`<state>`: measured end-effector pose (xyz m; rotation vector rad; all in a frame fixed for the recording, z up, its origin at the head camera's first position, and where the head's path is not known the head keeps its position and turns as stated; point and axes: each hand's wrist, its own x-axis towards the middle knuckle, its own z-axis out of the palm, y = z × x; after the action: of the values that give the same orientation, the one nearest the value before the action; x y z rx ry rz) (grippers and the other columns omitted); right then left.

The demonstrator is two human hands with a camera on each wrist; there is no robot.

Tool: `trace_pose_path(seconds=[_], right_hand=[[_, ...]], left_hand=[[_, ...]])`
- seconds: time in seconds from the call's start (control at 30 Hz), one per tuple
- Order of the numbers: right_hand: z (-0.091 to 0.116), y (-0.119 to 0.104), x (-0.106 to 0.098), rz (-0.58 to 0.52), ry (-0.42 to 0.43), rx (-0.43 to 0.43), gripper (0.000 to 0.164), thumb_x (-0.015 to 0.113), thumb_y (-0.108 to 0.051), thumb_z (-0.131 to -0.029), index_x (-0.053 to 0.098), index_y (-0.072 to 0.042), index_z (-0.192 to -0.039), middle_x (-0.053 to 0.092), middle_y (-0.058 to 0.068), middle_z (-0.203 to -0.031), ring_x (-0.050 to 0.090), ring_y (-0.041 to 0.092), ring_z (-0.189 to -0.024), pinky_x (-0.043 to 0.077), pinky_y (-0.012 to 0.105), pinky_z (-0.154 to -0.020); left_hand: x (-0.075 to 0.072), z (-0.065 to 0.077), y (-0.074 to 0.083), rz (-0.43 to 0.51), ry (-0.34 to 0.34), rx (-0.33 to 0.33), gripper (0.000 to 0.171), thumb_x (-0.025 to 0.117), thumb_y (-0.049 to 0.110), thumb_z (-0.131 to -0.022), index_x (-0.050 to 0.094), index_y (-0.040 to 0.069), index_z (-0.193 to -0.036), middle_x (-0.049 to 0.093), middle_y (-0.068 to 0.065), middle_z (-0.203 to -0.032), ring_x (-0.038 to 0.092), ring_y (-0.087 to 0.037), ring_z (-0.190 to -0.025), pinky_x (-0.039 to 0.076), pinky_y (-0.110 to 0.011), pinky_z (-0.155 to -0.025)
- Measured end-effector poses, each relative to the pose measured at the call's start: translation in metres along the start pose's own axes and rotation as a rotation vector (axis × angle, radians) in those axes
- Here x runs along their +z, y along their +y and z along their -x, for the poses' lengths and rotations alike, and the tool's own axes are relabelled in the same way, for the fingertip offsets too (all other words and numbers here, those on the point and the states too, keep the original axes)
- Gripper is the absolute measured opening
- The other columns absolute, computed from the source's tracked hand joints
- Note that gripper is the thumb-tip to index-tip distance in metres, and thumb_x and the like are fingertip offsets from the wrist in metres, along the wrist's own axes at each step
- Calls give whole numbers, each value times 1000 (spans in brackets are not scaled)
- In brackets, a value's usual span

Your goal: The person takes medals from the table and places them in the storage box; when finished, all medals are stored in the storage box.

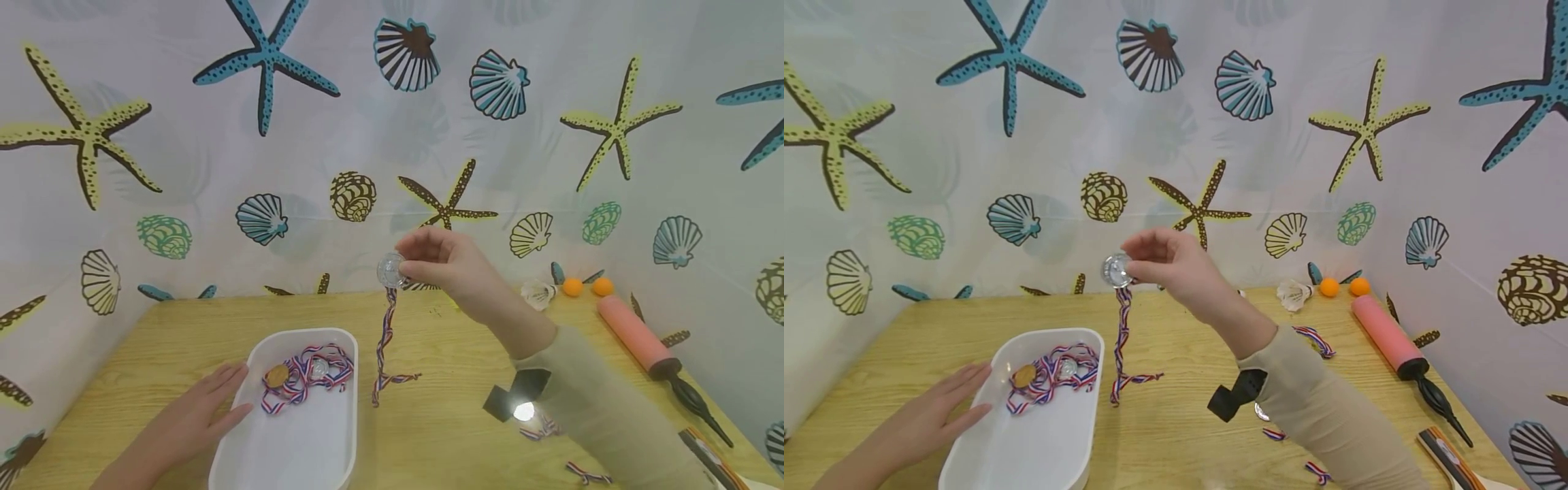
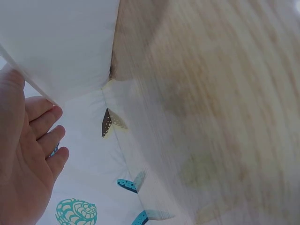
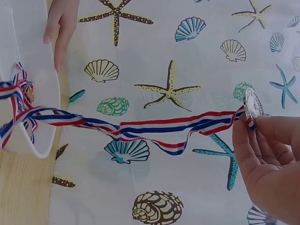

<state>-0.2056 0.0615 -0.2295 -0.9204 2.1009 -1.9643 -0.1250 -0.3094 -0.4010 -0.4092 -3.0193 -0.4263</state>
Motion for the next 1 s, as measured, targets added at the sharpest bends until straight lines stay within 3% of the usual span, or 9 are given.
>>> trace_pose_path(seconds=[0.33, 0.6, 1.0], right_hand=[[-18, -10, 24, -57, -26, -3, 17, 61, 4, -85, 58, 4, -102, 61, 9, -92, 59, 19, -85, 50, 33, -81], [-31, -15, 49, -115, -107, -37, 17, 59, 5, -87, 57, 5, -104, 60, 10, -93, 58, 19, -84, 50, 34, -83], [-44, 9, 103, -195, -191, 35, 17, 56, 9, -86, 55, 10, -103, 60, 10, -88, 58, 14, -79, 52, 30, -77]], left_hand=[[0, 0, 0, -15, -4, -14, 68, 51, 47, -91, 42, -3, -135, 38, -24, -138, 32, -44, -125, 31, -59, -96], [0, 0, -1, -1, 5, 0, 67, 52, 46, -91, 43, -4, -135, 38, -24, -138, 32, -44, -125, 30, -59, -97], [0, 1, -1, -14, 8, 10, 67, 51, 47, -91, 42, -4, -135, 39, -23, -138, 33, -44, -125, 30, -58, -97]])
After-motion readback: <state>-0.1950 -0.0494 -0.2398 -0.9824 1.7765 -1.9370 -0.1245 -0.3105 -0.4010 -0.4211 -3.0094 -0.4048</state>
